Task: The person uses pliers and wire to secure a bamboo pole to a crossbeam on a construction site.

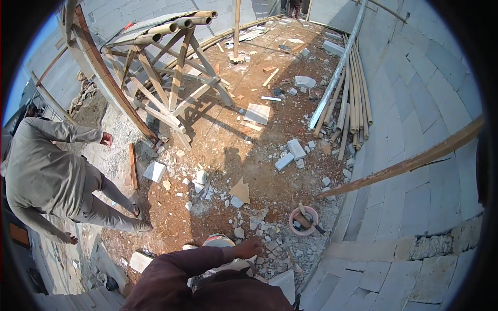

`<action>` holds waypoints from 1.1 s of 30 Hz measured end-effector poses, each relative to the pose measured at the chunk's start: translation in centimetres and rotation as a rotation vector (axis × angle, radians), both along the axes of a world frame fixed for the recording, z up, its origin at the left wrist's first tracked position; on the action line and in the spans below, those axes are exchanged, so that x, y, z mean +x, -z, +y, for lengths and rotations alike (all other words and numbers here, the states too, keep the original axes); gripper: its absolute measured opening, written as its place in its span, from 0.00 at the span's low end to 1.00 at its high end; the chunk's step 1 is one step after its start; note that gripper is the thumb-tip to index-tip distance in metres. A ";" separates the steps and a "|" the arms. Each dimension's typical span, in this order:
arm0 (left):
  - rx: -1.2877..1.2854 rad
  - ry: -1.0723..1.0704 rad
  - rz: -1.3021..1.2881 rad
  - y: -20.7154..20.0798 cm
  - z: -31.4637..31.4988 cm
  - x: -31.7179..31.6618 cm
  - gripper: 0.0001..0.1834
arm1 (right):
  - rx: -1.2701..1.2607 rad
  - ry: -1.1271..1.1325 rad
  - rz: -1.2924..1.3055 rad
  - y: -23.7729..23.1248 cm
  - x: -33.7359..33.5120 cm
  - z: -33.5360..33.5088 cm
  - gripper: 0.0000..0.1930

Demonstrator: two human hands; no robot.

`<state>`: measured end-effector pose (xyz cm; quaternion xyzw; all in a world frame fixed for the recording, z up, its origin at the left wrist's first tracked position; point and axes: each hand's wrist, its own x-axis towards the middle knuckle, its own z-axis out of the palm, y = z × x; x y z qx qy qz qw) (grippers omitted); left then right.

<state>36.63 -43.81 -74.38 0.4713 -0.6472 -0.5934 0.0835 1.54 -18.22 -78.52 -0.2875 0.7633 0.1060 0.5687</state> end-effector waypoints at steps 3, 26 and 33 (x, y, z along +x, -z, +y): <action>-0.063 -0.181 -0.162 2.3 -0.4 5.6 0.23 | -0.014 -0.028 -0.012 -0.3 0.1 -1.6 0.17; 0.539 -0.781 -0.336 6.0 0.8 16.6 0.16 | -0.404 -0.810 0.101 12.6 -3.2 -27.7 0.14; 0.722 -0.671 -0.493 4.3 -12.9 8.1 0.18 | 0.011 -0.453 0.028 20.4 -4.7 -32.7 0.05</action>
